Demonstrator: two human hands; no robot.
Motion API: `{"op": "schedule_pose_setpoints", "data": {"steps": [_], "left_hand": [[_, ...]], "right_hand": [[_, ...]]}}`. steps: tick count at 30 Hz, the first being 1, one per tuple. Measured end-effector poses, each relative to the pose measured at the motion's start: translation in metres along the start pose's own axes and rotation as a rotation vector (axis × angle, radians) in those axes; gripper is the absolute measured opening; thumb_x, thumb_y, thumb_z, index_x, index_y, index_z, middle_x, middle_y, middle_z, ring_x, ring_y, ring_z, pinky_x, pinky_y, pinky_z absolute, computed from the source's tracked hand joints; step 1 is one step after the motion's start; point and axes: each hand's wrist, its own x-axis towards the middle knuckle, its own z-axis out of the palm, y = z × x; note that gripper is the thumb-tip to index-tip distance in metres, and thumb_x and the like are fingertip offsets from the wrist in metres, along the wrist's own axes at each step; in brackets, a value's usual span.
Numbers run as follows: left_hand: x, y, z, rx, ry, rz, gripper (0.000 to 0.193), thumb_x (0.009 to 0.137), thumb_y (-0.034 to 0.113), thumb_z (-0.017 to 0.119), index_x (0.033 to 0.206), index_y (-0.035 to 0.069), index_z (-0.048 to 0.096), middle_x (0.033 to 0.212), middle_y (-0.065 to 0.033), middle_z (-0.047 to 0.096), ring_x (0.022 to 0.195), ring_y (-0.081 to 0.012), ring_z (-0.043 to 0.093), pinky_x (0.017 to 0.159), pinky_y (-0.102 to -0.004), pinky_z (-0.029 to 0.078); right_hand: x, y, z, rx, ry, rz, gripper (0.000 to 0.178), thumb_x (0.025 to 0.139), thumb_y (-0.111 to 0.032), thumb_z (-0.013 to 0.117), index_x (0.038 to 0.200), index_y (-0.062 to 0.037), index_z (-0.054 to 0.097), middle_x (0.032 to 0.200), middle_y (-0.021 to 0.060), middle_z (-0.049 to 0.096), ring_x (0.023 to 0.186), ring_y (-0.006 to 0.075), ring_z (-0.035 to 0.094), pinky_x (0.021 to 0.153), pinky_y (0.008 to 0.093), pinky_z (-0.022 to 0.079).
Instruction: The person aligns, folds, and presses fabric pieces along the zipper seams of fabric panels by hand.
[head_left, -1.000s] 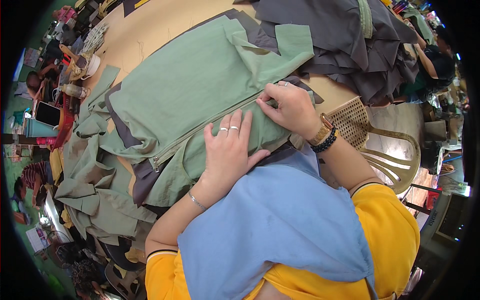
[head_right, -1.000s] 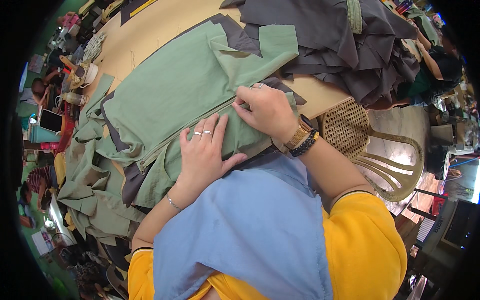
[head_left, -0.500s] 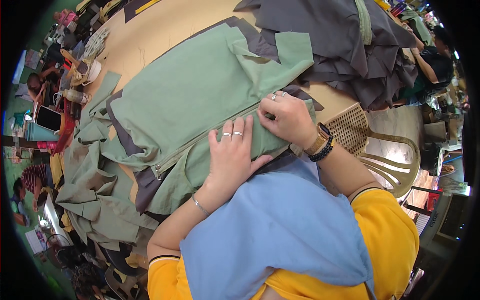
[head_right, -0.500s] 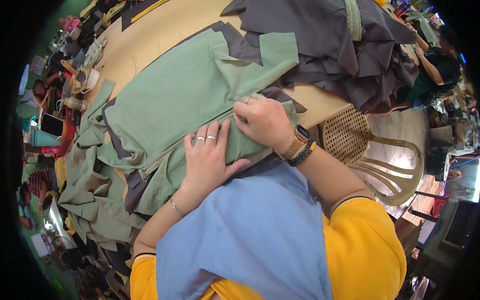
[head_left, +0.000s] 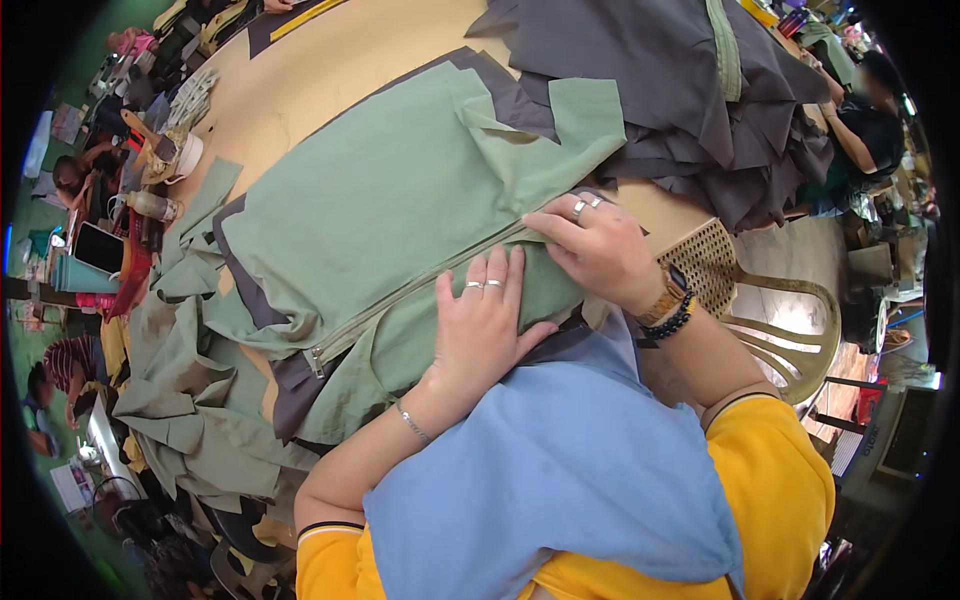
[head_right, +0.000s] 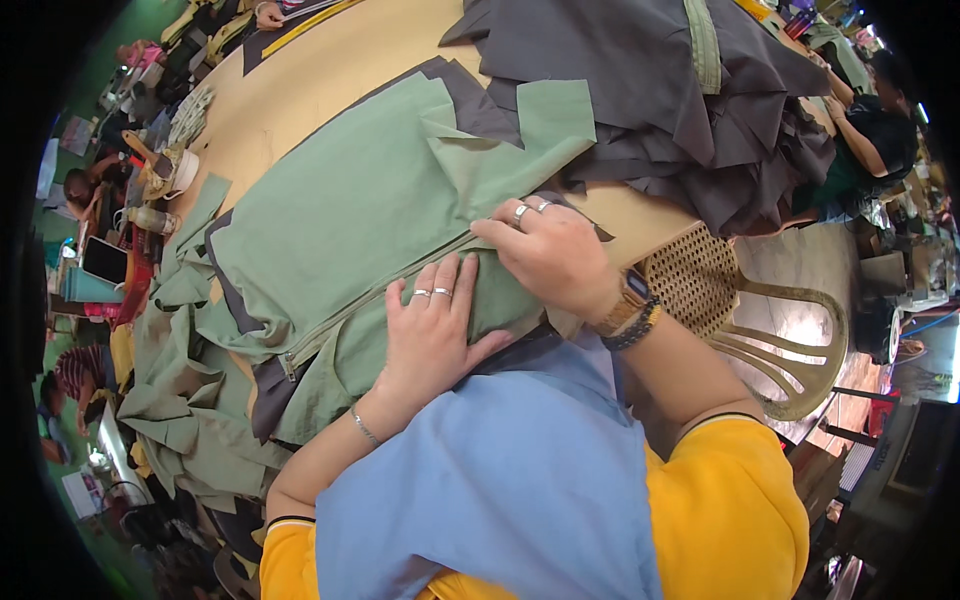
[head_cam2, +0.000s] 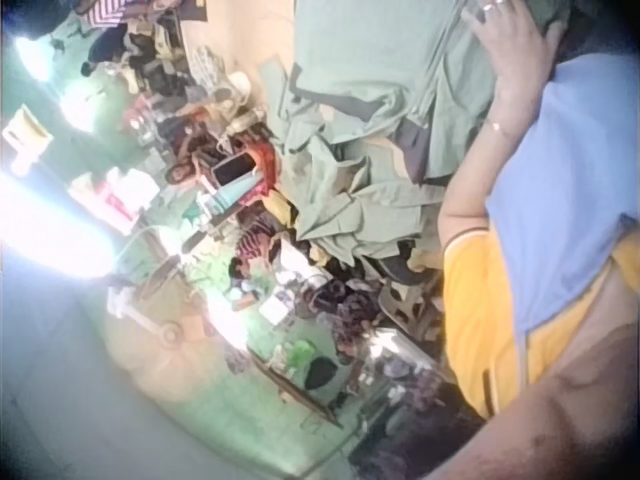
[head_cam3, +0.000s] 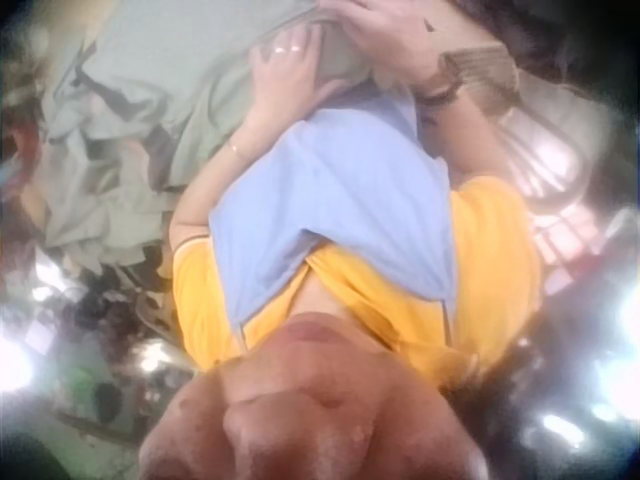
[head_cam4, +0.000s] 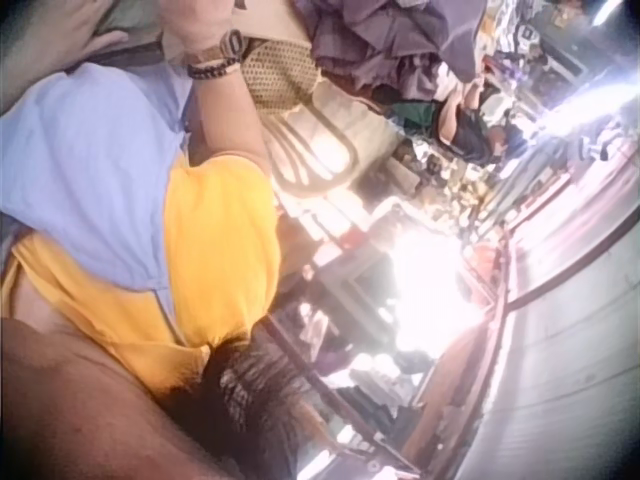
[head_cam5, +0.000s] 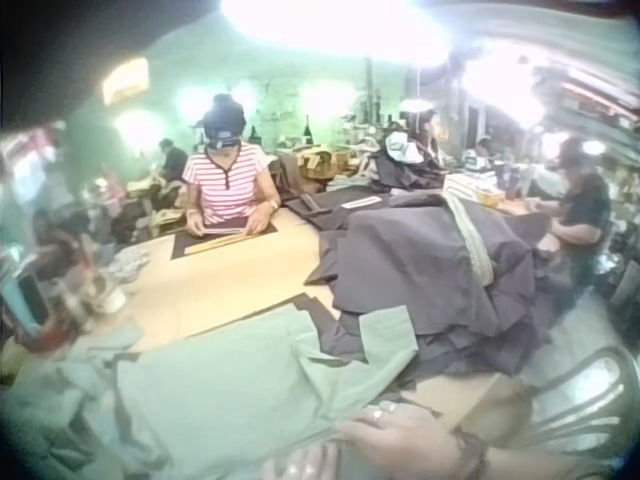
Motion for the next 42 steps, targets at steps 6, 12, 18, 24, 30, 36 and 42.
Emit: {"op": "schedule_pose_setpoints", "data": {"steps": [6,12,18,24,30,36,42], "left_hand": [[0.002,-0.001,-0.001,-0.016,0.027,0.005,0.095,0.087,0.070,0.073,0.152,0.002,0.057,0.144,-0.0127,0.061,0.132,-0.0273,0.058,0.107,-0.0536,0.039],[0.005,0.000,-0.001,-0.020,0.007,-0.009,0.098,0.087,0.072,0.071,0.155,0.002,0.056,0.142,-0.0116,0.061,0.130,-0.0269,0.058,0.107,-0.0531,0.039],[0.006,-0.002,0.005,0.007,0.006,0.012,0.101,0.088,0.075,0.068,0.157,0.003,0.054,0.141,-0.0116,0.059,0.129,-0.0279,0.056,0.106,-0.0533,0.039],[0.007,-0.002,0.006,0.029,0.025,0.018,0.102,0.089,0.077,0.065,0.157,0.002,0.054,0.140,-0.0117,0.058,0.128,-0.0290,0.055,0.105,-0.0526,0.039],[0.017,0.000,0.003,0.006,0.000,0.008,0.100,0.087,0.078,0.066,0.152,0.002,0.058,0.136,-0.0114,0.059,0.124,-0.0277,0.056,0.103,-0.0513,0.040],[0.021,0.005,0.003,-0.004,0.004,0.006,0.100,0.087,0.078,0.068,0.151,0.002,0.058,0.135,-0.0115,0.059,0.122,-0.0260,0.056,0.099,-0.0501,0.040],[0.021,0.006,0.001,0.032,-0.004,0.007,0.102,0.086,0.078,0.068,0.153,0.002,0.056,0.136,-0.0115,0.058,0.121,-0.0263,0.056,0.098,-0.0491,0.041]], "right_hand": [[-0.003,0.009,-0.013,0.006,-0.103,-0.055,0.018,0.092,-0.014,0.075,0.110,-0.0135,0.074,0.091,0.0043,0.072,0.084,0.0250,0.071,0.075,0.0398,0.058],[-0.002,0.016,-0.008,0.280,-0.137,0.241,0.014,0.097,-0.014,0.078,0.103,-0.0021,0.076,0.087,0.0142,0.074,0.078,0.0302,0.071,0.073,0.0391,0.056],[-0.004,0.019,0.002,0.286,-0.117,0.364,0.016,0.095,-0.015,0.080,0.097,-0.0004,0.076,0.082,0.0155,0.072,0.073,0.0284,0.070,0.069,0.0382,0.054],[-0.002,0.016,0.004,0.271,-0.094,0.359,0.014,0.093,-0.015,0.080,0.094,-0.0013,0.075,0.078,0.0150,0.069,0.070,0.0286,0.067,0.068,0.0401,0.053],[-0.002,0.014,0.008,0.224,-0.113,0.346,0.014,0.091,-0.017,0.076,0.095,-0.0032,0.074,0.086,0.0160,0.072,0.083,0.0363,0.072,0.074,0.0461,0.057],[-0.012,0.010,0.006,0.104,-0.082,0.313,0.014,0.094,-0.018,0.076,0.102,-0.0072,0.073,0.091,0.0133,0.071,0.086,0.0359,0.071,0.075,0.0464,0.057],[-0.010,0.020,-0.017,0.156,-0.163,0.266,0.020,0.093,-0.012,0.078,0.111,-0.0052,0.075,0.095,0.0143,0.074,0.086,0.0357,0.072,0.075,0.0421,0.057]]}}
